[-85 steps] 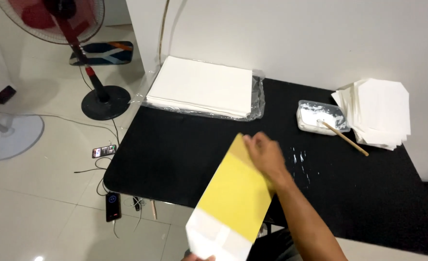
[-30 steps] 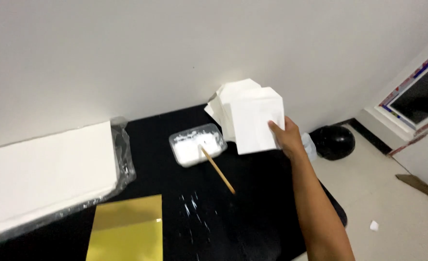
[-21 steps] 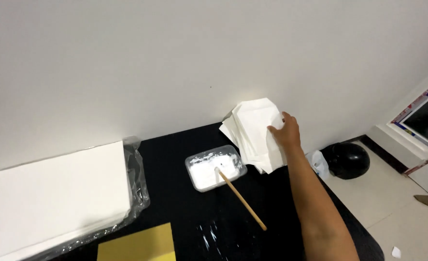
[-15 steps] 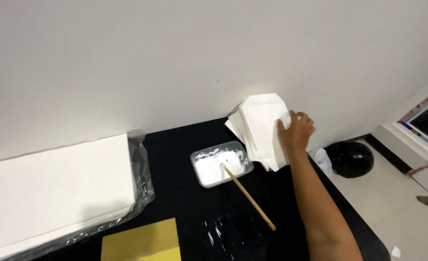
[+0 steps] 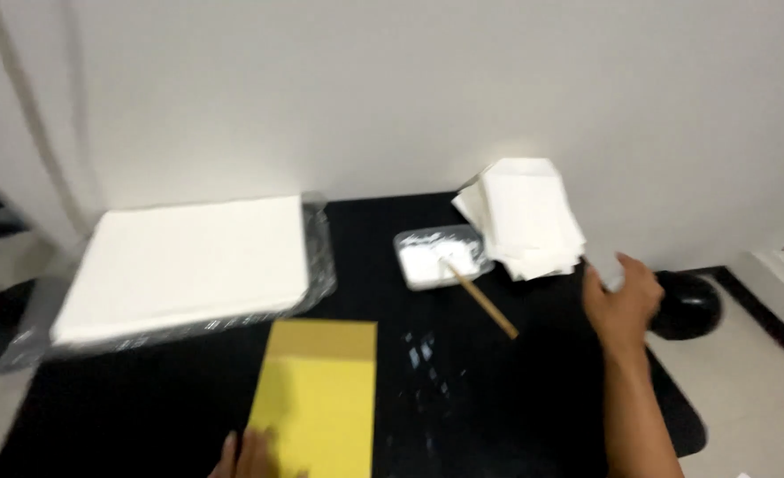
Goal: Manually assembling a paper bag by folding paper over a template and applying glue with a stick.
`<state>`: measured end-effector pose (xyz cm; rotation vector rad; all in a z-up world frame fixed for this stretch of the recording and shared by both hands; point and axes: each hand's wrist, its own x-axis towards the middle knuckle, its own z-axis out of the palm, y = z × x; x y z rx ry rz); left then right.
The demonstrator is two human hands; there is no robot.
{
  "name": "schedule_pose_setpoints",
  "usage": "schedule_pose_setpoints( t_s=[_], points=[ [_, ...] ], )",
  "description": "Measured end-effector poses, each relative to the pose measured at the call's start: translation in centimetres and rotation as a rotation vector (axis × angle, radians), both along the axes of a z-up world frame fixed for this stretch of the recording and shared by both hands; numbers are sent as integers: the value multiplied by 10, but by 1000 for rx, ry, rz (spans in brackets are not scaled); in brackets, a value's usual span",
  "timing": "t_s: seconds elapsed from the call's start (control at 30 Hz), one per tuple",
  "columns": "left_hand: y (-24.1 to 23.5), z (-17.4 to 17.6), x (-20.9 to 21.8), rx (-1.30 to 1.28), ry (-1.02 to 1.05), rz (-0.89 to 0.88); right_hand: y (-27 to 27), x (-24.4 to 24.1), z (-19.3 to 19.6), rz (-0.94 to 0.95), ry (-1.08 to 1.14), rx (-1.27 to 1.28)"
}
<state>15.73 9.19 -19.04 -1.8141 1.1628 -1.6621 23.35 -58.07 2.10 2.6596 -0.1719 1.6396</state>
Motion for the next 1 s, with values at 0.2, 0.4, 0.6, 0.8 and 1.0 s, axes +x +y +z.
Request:
schedule_pose_setpoints(
  t_s=[0.2, 0.4, 0.6, 0.8, 1.0],
  points=[
    [-77, 162, -109, -843, 1252, 498, 222, -162, 22, 397, 192, 421],
    [-77, 160, -146, -862, 1358, 549, 379, -235, -31, 612, 664, 390],
    [-80, 174, -186, -1040, 1613, 464, 401, -264, -33, 534, 945, 566],
    [-75, 188, -195, -1060, 1688, 550, 401, -256, -23, 200, 1135, 547],
    [-82, 179, -210, -1467, 1720, 244, 394, -271, -36, 354, 738, 533]
  ],
)
